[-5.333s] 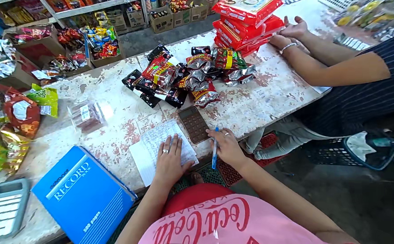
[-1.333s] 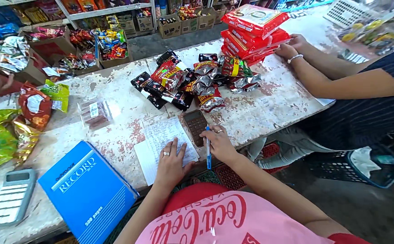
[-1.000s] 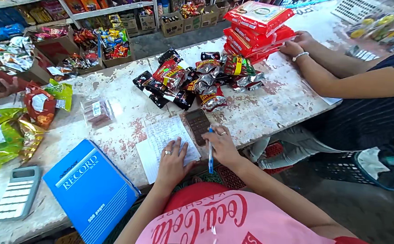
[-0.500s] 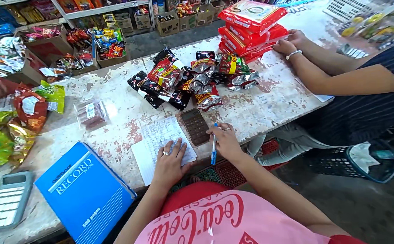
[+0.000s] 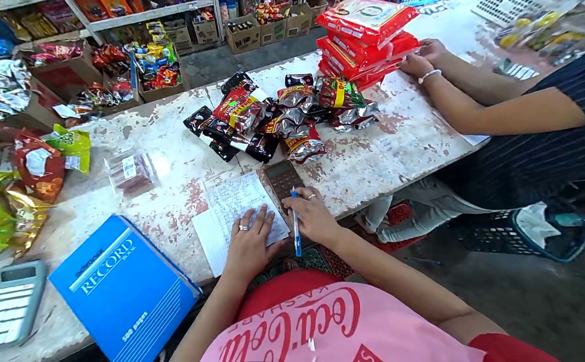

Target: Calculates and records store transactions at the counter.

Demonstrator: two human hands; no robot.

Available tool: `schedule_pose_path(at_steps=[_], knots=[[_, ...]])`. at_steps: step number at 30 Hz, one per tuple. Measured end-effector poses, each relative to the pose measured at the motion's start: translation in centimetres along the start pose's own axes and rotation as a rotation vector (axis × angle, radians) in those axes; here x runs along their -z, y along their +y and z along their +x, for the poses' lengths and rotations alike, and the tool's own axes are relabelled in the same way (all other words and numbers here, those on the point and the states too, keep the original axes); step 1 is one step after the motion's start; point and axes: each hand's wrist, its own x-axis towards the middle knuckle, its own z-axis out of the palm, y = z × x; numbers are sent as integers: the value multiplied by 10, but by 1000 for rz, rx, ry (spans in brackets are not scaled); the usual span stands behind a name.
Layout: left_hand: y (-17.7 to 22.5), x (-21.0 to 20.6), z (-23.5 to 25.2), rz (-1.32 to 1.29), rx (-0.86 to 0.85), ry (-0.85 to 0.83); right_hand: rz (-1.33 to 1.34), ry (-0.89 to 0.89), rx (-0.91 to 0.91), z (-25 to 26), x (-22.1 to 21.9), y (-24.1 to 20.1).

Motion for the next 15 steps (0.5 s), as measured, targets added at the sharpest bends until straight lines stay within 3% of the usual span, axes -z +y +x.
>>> schedule_pose_path(at_steps=[4,6,10,15], knots=[[0,1,-1,17,0,9,-26,49,58,-17,-3,3],[0,0,0,18,-2,9,-1,-4,40,-26,2,7],[1,1,0,19,-7,6,-9,118,-5,-35,9,25],[0,-1,-1,23,-24,34,-13,116,-49,-37,13,33]])
